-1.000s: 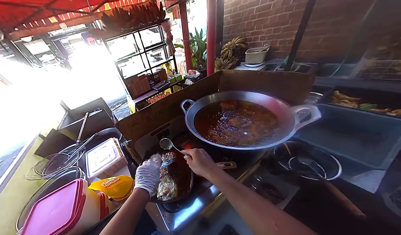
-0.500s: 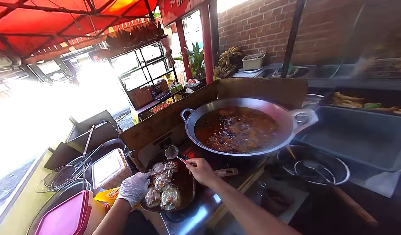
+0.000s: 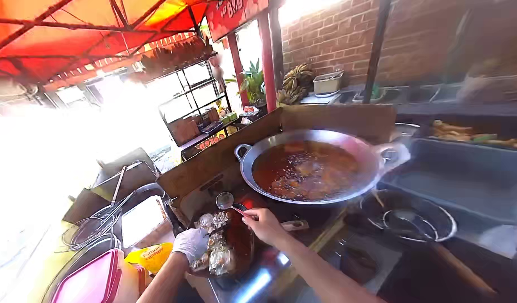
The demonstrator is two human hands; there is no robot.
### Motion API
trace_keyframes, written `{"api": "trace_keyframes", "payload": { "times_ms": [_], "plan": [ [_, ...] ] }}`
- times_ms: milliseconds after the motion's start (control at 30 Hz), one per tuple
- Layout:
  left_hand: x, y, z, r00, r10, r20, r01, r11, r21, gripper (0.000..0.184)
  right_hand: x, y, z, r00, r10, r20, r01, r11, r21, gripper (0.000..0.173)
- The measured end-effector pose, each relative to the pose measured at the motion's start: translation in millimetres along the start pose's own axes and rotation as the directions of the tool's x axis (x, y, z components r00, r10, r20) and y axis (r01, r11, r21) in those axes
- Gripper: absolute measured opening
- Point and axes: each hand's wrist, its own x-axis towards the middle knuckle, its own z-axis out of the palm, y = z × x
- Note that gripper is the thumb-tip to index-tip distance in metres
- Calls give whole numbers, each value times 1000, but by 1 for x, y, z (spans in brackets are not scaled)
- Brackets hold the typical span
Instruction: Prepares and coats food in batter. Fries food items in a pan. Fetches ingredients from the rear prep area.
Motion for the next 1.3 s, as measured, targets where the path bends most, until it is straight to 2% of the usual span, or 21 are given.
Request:
{"api": "trace_keyframes", "payload": {
  "times_ms": [400, 600, 867, 1100, 1300],
  "plan": [
    [11, -19, -11, 999, -44, -30, 44, 999, -3, 38, 6, -4, 4, 1000, 17, 2, -17, 999, 41, 28],
    [9, -34, -39, 998, -17, -67, 19, 999, 36, 30, 6, -2, 4, 1000, 13, 14, -14, 999, 47, 29],
    [4, -40, -74, 998, -24, -51, 31, 992, 126, 28, 4, -4, -1, 1000, -3, 17, 1, 995, 101, 27],
    [6, -35, -77, 997, -63, -39, 71, 972, 223, 27, 5, -2, -4, 1000, -3, 16, 2, 995, 97, 27],
    [14, -28, -72, 997, -57, -48, 65, 977, 205, 28, 8, 2, -2, 999, 18, 30, -20, 996, 81, 28]
  ]
}}
